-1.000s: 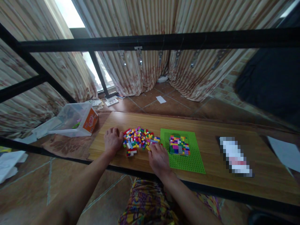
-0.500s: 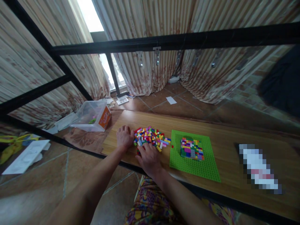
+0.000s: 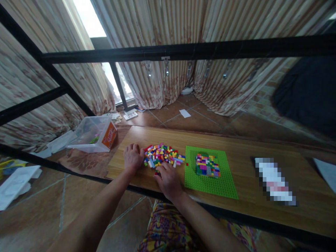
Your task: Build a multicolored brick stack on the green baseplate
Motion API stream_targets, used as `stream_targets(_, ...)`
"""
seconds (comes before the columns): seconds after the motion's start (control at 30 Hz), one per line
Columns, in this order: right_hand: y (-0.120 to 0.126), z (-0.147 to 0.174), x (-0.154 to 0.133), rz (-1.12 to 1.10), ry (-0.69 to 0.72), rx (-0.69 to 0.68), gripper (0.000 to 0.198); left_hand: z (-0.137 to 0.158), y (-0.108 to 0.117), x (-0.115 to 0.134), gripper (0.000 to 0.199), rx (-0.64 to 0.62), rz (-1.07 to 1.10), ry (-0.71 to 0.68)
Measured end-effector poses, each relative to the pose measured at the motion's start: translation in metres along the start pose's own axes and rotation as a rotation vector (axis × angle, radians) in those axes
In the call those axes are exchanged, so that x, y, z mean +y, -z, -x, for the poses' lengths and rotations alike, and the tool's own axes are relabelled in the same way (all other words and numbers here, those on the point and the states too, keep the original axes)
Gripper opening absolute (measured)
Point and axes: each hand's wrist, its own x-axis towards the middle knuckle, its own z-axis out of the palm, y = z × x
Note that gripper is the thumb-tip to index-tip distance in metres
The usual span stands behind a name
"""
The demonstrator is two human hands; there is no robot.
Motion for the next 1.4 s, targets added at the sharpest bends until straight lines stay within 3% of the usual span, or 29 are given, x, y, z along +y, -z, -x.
stream_targets(0.1, 0.001, 0.004, 0.004, -0.154, -0.053, 0.051, 0.008, 0.000, 0.000, 0.000, 0.031, 0.010, 0.035, 0.001)
stream_targets(0.23, 0.009, 0.014, 0.007, -0.559, -0.186, 0.153, 0.009, -0.003, -0.003, -0.002, 0.031, 0.033, 0.110, 0.012)
stream_targets(0.43, 0.042, 0.026, 0.004, -0.969, -0.331, 0.253, 0.017, -0.001, 0.004, -0.008, 0.036, 0.162, 0.254, 0.112)
stream_targets(0.5, 0.054, 0.030, 0.003, -1.035, -0.357, 0.274, 0.018, 0.010, 0.015, 0.000, 0.037, 0.209, 0.333, 0.133)
stream_targets(0.57, 0.066, 0.034, 0.002, -1.072, -0.359, 0.298, 0.019, 0.029, 0.030, 0.020, 0.037, 0.223, 0.643, 0.140)
stream_targets(0.7, 0.084, 0.042, -0.003, -1.119, -0.344, 0.317, 0.020, 0.077, 0.068, 0.079, 0.033, -0.161, 1.232, 0.120)
stream_targets(0.77, 0.091, 0.045, -0.006, -1.147, -0.344, 0.316, 0.020, 0.095, 0.085, 0.106, 0.033, -0.372, 1.405, 0.123)
stream_targets(0.83, 0.096, 0.047, -0.009, -1.180, -0.357, 0.321, 0.020, 0.104, 0.097, 0.124, 0.032, -0.504, 1.521, 0.133)
stream_targets(0.93, 0.103, 0.051, -0.010, -1.270, -0.412, 0.338, 0.022, 0.107, 0.106, 0.133, 0.028, -0.567, 1.646, 0.201)
stream_targets(1.1, 0.111, 0.057, -0.008, -1.397, -0.500, 0.334, 0.030, 0.111, 0.117, 0.139, 0.020, -0.561, 1.621, 0.257)
stream_targets(1.4, 0.111, 0.058, -0.011, -1.307, -0.561, 0.362, 0.027, 0.124, 0.126, 0.155, 0.023, -0.569, 1.565, 0.301)
